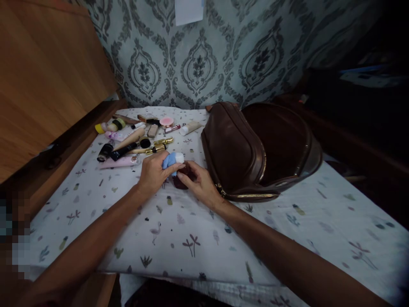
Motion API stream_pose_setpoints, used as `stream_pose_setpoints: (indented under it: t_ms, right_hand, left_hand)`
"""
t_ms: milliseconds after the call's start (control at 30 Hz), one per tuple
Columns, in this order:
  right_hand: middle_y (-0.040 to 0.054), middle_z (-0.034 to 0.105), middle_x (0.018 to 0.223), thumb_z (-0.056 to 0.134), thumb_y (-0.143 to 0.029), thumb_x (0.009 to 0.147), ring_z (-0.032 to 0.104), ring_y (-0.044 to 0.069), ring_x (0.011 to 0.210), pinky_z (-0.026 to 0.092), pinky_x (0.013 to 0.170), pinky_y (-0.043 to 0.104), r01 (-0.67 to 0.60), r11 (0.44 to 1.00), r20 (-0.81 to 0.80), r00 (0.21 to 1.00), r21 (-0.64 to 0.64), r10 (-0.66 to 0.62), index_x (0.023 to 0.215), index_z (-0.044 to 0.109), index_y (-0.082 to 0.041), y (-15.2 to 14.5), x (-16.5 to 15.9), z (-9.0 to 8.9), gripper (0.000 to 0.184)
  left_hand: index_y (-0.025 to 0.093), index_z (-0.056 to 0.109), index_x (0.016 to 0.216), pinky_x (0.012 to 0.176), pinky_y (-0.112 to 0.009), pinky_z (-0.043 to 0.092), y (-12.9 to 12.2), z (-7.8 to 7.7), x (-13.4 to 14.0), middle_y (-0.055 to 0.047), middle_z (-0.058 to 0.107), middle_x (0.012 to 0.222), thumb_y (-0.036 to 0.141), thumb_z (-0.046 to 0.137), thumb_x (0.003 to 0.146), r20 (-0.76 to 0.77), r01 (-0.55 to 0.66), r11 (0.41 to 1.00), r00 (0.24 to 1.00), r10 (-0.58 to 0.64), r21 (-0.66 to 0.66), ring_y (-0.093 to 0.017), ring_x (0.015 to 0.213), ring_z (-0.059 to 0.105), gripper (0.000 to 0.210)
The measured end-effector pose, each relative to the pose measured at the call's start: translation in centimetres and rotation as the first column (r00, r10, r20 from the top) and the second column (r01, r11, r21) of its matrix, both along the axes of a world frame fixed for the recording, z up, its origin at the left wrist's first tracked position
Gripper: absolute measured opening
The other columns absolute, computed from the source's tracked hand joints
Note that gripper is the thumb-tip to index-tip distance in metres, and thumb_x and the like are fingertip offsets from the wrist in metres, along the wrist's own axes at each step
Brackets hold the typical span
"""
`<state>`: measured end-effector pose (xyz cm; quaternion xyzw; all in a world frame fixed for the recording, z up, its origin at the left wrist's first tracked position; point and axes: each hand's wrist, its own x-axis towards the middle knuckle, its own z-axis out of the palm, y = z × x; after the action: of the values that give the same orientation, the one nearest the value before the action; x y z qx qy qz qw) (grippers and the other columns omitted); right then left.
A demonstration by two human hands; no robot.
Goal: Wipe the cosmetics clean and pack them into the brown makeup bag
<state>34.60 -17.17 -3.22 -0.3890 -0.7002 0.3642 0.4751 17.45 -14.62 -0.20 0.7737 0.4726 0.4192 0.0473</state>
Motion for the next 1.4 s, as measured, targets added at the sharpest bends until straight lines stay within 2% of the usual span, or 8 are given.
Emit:
stream_pose_setpoints:
  t_ms: [167, 333, 467, 633, 767, 967, 1133, 1400]
  right_hand:
    - [0.0092, 0.066, 0.127, 0.048, -0.055, 0.096, 0.058, 0.024, 0.122, 0.041, 0.109, 0.039, -0.103, 0.994, -0.164, 0.982, -0.027, 0.097, 0.127, 0.062, -0.020, 0.5, 0.3, -0.3, 0.048]
    - [0.0083, 0.068, 0.121, 0.058, -0.057, 0.091, 0.062, 0.023, 0.116, 0.046, 0.105, 0.039, -0.160, 0.982, -0.282, 0.951, -0.095, 0.128, 0.126, 0.061, -0.020, 1.2, 0.1, -1.1, 0.051]
    - [0.0060, 0.068, 0.111, 0.074, -0.053, 0.080, 0.065, 0.021, 0.104, 0.052, 0.094, 0.036, -0.161, 0.976, -0.379, 0.921, -0.147, 0.095, 0.123, 0.057, -0.022, 1.4, -0.2, -1.5, 0.055]
    - [0.0052, 0.064, 0.113, 0.079, -0.047, 0.074, 0.061, 0.022, 0.104, 0.051, 0.093, 0.036, -0.023, 0.992, -0.345, 0.938, -0.126, -0.022, 0.122, 0.054, -0.023, 1.6, -0.4, -1.6, 0.059]
    - [0.0050, 0.063, 0.117, 0.075, -0.046, 0.077, 0.060, 0.021, 0.108, 0.047, 0.099, 0.036, 0.006, 0.996, -0.339, 0.940, -0.092, -0.037, 0.123, 0.052, -0.023, 1.6, -0.2, -1.4, 0.057]
    - [0.0058, 0.063, 0.113, 0.052, -0.053, 0.094, 0.061, 0.019, 0.101, 0.051, 0.090, 0.033, 0.068, 0.989, -0.257, 0.961, -0.133, -0.101, 0.127, 0.056, -0.022, 1.1, 0.1, -1.1, 0.046]
    - [0.0064, 0.058, 0.104, 0.053, -0.046, 0.095, 0.058, 0.019, 0.097, 0.049, 0.086, 0.031, 0.202, 0.979, -0.107, 0.974, -0.010, -0.201, 0.112, 0.066, -0.019, 0.5, 0.2, 0.2, 0.034]
    - [0.0018, 0.055, 0.088, 0.068, -0.033, 0.089, 0.055, 0.016, 0.083, 0.045, 0.078, 0.030, 0.247, 0.963, 0.155, 0.952, 0.108, -0.262, 0.092, 0.066, -0.017, -0.2, 0.9, 3.4, 0.016]
  left_hand:
    - [0.020, 0.041, 0.060, 0.059, -0.025, 0.032, 0.3, -0.2, -0.2, 0.005, 0.043, 0.059, 0.048, 0.058, 0.093, 0.017, 0.008, 0.996, 1.000, -0.010, 0.094, -0.011, 0.058, 0.039, 0.047]
    - [0.019, 0.047, 0.065, 0.061, -0.025, 0.036, 0.3, -0.5, -0.2, 0.005, 0.046, 0.063, 0.043, 0.060, 0.093, 0.043, 0.023, 0.991, 0.999, -0.029, 0.134, -0.011, 0.061, 0.044, 0.039]
    - [0.018, 0.060, 0.095, 0.072, -0.027, 0.046, -0.3, -0.5, 0.0, 0.000, 0.059, 0.081, 0.040, 0.057, 0.096, 0.057, 0.100, 0.988, 0.993, -0.107, 0.117, -0.015, 0.075, 0.056, 0.022]
    - [0.019, 0.054, 0.128, 0.094, -0.037, 0.050, -0.9, -0.6, 0.3, -0.011, 0.061, 0.117, 0.056, 0.056, 0.092, -0.088, 0.312, 0.945, 0.949, -0.304, 0.101, -0.024, 0.109, 0.059, 0.052]
    - [0.020, 0.047, 0.138, 0.098, -0.040, 0.050, -0.2, -1.0, -0.1, -0.013, 0.059, 0.127, 0.068, 0.062, 0.083, -0.164, 0.338, 0.941, 0.927, -0.338, -0.026, -0.029, 0.119, 0.058, 0.074]
    - [0.020, 0.059, 0.113, 0.080, -0.034, 0.051, 0.4, -0.6, -1.1, -0.006, 0.067, 0.102, 0.069, 0.061, 0.083, -0.256, 0.294, 0.934, 0.905, -0.341, -0.204, -0.024, 0.092, 0.065, 0.058]
    - [0.019, 0.062, 0.086, 0.065, -0.032, 0.046, 0.5, 0.0, -1.8, -0.003, 0.068, 0.080, 0.072, 0.055, 0.085, -0.480, 0.217, 0.955, 0.828, -0.289, -0.200, -0.022, 0.071, 0.065, 0.053]
    - [0.019, 0.065, 0.071, 0.055, -0.030, 0.044, 0.0, -1.6, -1.3, -0.006, 0.070, 0.067, 0.071, 0.048, 0.089, -0.598, 0.223, 0.960, 0.797, -0.080, 0.168, -0.022, 0.060, 0.067, 0.058]
